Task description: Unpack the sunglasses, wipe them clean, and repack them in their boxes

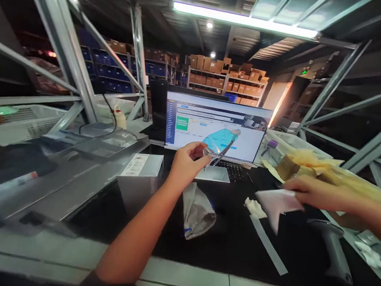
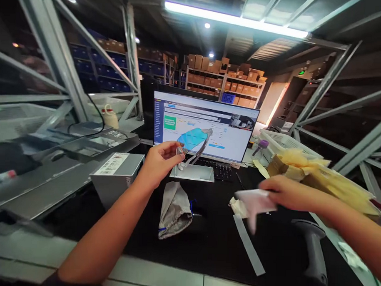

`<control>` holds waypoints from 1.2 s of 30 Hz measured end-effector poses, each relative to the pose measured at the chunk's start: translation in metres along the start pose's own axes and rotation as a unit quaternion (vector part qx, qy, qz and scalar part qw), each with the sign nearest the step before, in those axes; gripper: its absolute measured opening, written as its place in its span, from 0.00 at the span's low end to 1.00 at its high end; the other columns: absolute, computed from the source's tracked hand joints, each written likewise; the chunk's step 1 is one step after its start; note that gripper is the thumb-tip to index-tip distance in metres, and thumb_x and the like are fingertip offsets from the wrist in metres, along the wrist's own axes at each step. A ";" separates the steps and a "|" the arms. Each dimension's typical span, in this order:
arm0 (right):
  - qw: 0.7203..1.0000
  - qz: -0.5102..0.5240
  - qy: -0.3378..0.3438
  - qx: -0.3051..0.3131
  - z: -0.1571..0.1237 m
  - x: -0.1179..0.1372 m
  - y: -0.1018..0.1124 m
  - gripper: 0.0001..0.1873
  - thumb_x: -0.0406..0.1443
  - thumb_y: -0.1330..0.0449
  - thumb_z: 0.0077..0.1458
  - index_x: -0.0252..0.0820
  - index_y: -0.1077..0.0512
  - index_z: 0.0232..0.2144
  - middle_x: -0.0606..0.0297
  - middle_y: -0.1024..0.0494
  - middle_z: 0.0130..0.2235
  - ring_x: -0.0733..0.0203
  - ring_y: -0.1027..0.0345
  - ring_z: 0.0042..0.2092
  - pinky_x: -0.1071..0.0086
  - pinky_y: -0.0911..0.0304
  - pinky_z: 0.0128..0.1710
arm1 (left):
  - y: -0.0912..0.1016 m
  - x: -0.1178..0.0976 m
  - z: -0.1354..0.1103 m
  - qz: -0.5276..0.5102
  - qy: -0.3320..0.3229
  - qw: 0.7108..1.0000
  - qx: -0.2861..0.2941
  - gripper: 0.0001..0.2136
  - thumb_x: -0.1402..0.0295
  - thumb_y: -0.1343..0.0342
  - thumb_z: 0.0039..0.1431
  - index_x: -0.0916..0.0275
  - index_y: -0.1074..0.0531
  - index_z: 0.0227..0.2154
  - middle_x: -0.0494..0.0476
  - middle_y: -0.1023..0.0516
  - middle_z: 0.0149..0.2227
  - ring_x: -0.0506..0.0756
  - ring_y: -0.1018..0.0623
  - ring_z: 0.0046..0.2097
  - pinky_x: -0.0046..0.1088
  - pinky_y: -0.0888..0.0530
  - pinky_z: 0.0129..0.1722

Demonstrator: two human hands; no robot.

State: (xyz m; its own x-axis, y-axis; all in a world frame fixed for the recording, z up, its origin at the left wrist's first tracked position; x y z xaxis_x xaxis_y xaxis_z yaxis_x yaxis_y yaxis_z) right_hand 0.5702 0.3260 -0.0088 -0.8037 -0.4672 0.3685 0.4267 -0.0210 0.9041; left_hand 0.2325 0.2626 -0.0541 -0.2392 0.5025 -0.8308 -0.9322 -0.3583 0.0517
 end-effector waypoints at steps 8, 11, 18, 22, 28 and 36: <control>0.961 0.207 0.016 0.184 0.033 0.081 -0.082 0.22 0.52 0.39 0.52 0.38 0.26 0.23 0.71 0.33 0.20 0.70 0.46 0.21 0.73 0.50 0.21 | 0.020 0.013 0.006 -0.072 0.026 0.997 -0.024 0.14 0.66 0.36 0.48 0.63 0.25 0.39 0.55 0.20 0.37 0.55 0.19 0.40 0.30 0.24 0.44; 0.962 0.192 -0.021 0.194 0.036 0.084 -0.123 0.19 0.50 0.36 0.49 0.39 0.26 0.24 0.71 0.33 0.19 0.69 0.44 0.21 0.73 0.49 0.20 | 0.027 0.013 0.005 -0.114 0.037 0.993 -0.004 0.14 0.65 0.36 0.49 0.62 0.25 0.40 0.55 0.20 0.37 0.56 0.19 0.43 0.31 0.24 0.45; 0.983 0.104 -0.040 0.147 0.038 0.071 -0.149 0.13 0.42 0.29 0.40 0.41 0.25 0.26 0.70 0.28 0.22 0.66 0.41 0.23 0.71 0.51 0.21 | 0.023 0.005 -0.008 -0.029 0.007 0.997 0.074 0.12 0.69 0.37 0.49 0.62 0.23 0.39 0.55 0.19 0.38 0.56 0.19 0.41 0.32 0.24 0.46; 0.993 0.084 -0.034 0.069 0.023 0.060 -0.111 0.22 0.42 0.29 0.42 0.40 0.24 0.40 0.63 0.22 0.31 0.59 0.31 0.31 0.69 0.39 0.27 | 0.014 0.000 -0.017 0.071 -0.023 0.991 0.107 0.13 0.70 0.39 0.51 0.58 0.22 0.41 0.53 0.18 0.40 0.57 0.20 0.44 0.32 0.25 0.46; 0.927 0.371 0.049 0.033 -0.018 0.057 -0.066 0.39 0.42 0.28 0.47 0.47 0.33 0.60 0.56 0.22 0.48 0.58 0.25 0.38 0.66 0.28 0.33 | 0.003 -0.001 -0.024 0.137 -0.007 0.972 0.191 0.16 0.70 0.39 0.49 0.57 0.21 0.43 0.51 0.17 0.41 0.57 0.20 0.45 0.31 0.26 0.46; 0.920 0.382 0.090 -0.003 -0.007 0.058 -0.075 0.16 0.48 0.31 0.52 0.41 0.20 0.34 0.62 0.18 0.33 0.58 0.23 0.35 0.67 0.26 0.37 | -0.004 0.008 -0.018 0.136 0.027 0.963 0.231 0.25 0.66 0.37 0.51 0.60 0.27 0.54 0.59 0.20 0.50 0.60 0.21 0.52 0.35 0.26 0.53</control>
State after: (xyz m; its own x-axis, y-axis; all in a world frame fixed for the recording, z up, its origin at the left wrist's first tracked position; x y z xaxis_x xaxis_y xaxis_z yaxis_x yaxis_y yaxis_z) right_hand 0.4947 0.2947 -0.0571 -0.1869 -0.4863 0.8536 0.8411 0.3698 0.3948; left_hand 0.2393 0.2536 -0.0709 -0.4894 0.3929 -0.7786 -0.8612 -0.0769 0.5024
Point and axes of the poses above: each hand's wrist, its own z-axis towards the middle knuckle, its own y-axis out of the back of the hand, x = y × z, the point moved 1 cm from there along z, towards the middle knuckle
